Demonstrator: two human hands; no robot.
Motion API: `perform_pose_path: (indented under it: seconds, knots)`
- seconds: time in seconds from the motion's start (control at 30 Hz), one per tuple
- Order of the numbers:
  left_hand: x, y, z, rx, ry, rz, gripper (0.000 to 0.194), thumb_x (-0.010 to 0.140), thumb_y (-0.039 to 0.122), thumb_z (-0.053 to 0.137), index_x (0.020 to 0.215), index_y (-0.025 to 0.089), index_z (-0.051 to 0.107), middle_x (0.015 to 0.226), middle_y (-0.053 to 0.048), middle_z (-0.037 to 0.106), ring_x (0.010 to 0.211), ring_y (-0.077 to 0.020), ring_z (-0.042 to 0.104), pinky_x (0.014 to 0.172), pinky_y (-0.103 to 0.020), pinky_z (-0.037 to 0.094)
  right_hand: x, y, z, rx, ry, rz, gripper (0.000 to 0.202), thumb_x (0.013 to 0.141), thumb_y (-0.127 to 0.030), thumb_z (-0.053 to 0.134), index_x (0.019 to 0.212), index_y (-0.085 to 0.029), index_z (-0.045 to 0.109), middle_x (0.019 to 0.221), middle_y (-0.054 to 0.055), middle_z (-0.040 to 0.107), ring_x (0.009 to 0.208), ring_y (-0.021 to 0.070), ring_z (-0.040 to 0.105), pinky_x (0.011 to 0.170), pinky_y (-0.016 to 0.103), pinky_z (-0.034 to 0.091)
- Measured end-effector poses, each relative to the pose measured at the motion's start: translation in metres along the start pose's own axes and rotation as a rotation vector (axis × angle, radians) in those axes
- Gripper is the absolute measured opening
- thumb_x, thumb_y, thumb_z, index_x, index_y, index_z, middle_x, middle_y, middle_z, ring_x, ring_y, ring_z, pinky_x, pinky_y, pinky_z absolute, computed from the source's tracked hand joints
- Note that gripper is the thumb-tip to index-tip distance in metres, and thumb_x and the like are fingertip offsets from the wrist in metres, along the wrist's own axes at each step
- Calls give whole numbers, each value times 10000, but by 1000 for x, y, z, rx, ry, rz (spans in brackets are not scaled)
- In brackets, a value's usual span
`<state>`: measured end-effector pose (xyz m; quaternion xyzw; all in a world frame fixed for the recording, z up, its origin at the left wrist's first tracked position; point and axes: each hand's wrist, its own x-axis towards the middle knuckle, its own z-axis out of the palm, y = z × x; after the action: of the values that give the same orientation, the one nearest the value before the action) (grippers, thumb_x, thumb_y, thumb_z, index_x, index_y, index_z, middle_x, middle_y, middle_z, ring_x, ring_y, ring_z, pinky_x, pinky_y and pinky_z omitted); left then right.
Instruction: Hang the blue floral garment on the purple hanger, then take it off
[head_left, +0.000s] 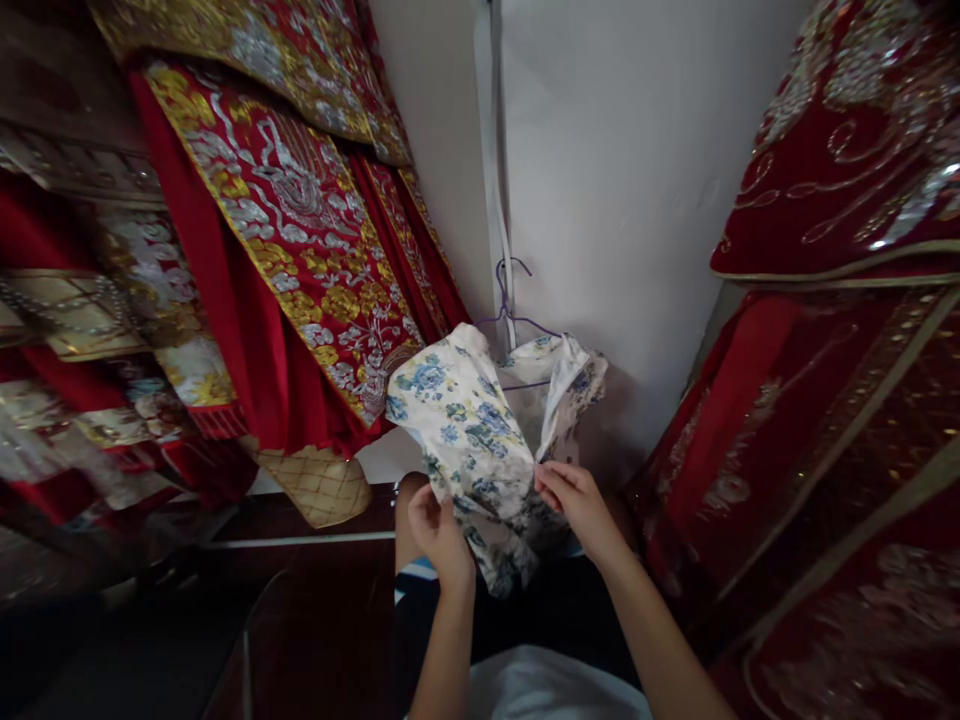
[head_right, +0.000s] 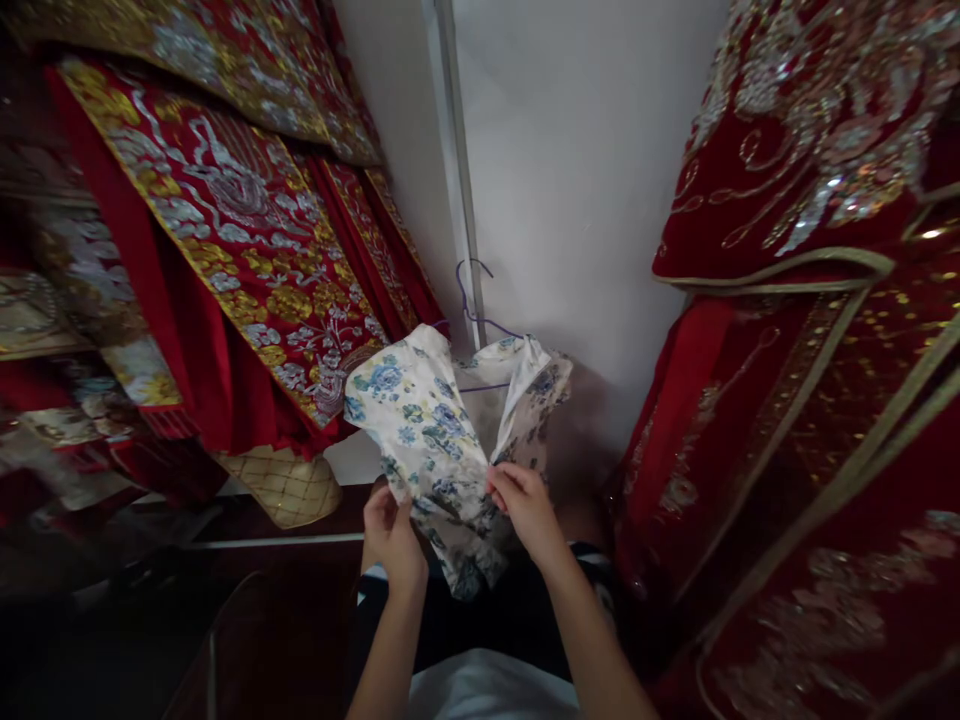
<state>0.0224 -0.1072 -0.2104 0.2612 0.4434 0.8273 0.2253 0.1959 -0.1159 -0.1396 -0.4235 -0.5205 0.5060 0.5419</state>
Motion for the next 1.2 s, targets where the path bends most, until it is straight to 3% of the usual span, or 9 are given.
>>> perform_pose_path:
  seconds: [0.1, 0.2, 0.3, 0.43, 0.63, 0.77, 0.9, 1.13, 1.2]
  knots:
    - [-9, 5, 4, 138, -120, 225, 312, 736, 274, 726, 1009, 193, 598, 1003, -39, 599, 954, -172, 584, 877, -295, 460, -4, -4, 9, -45, -76, -30, 376, 787, -500, 566, 584, -184, 563, 427, -51, 410, 422, 95, 344, 464, 249, 242]
    - [-27, 17, 19, 203, -550, 132, 201, 801, 259, 658, 982, 182, 615, 943, -50, 627, 901, -180, 600, 835, -291, 468, -7, -7, 20, -75, -143, -55, 341, 818, -457, 548, 625, -179, 593, 419, -53, 424, 412, 98, 368, 466, 247, 270]
    - [-40, 24, 36, 157, -742, 4, 98, 825, 245, 595, 896, 178, 597, 841, -32, 626, 827, -174, 598, 781, -275, 470, -6, -10, 23, -100, -154, -57, 335, 835, -458, 532, 693, -172, 633, 407, -56, 435, 395, 102, 379, 460, 248, 282]
    - [-44, 28, 41, 193, -793, 6, 114, 817, 252, 592, 740, 175, 557, 725, -10, 577, 715, -154, 556, 692, -247, 443, 12, -22, 17, -80, -96, -48, 365, 791, -500, 567, 687, -162, 658, 392, -53, 438, 392, 98, 376, 469, 250, 304]
    - [-52, 17, 35, 358, -873, 112, 127, 836, 200, 550, 712, 179, 534, 730, -17, 556, 711, -158, 545, 665, -249, 417, 78, -70, 17, 36, 114, -151, 347, 693, -491, 621, 619, -153, 646, 407, -47, 423, 402, 84, 335, 434, 252, 227]
    - [-66, -1, 29, 415, -946, 126, 112, 807, 118, 517, 714, 181, 517, 731, -14, 556, 696, -153, 533, 649, -250, 400, 107, -96, 20, 65, 147, -201, 311, 733, -438, 623, 600, -157, 604, 390, -63, 376, 393, 72, 308, 427, 243, 214]
    - [-56, -2, 35, 405, -993, 116, 72, 800, 120, 541, 755, 174, 556, 763, -22, 594, 711, -157, 549, 677, -261, 425, 106, -99, 18, 55, 83, -280, 350, 759, -502, 610, 651, -170, 590, 413, -63, 398, 394, 70, 310, 424, 236, 209]
    - [21, 83, 113, 178, -826, 443, 266, 898, 245, 531, 1147, 191, 609, 855, -41, 652, 774, -163, 596, 767, -281, 469, 88, -94, 10, -64, 34, -354, 403, 787, -565, 556, 685, -180, 615, 412, -53, 429, 388, 87, 349, 449, 245, 258]
    - [42, 106, 137, 201, -867, 568, 273, 923, 266, 507, 1164, 206, 620, 852, -37, 656, 743, -154, 587, 744, -273, 466, 84, -96, 8, -99, 33, -369, 401, 804, -563, 539, 683, -188, 611, 417, -51, 427, 393, 94, 357, 455, 247, 258]
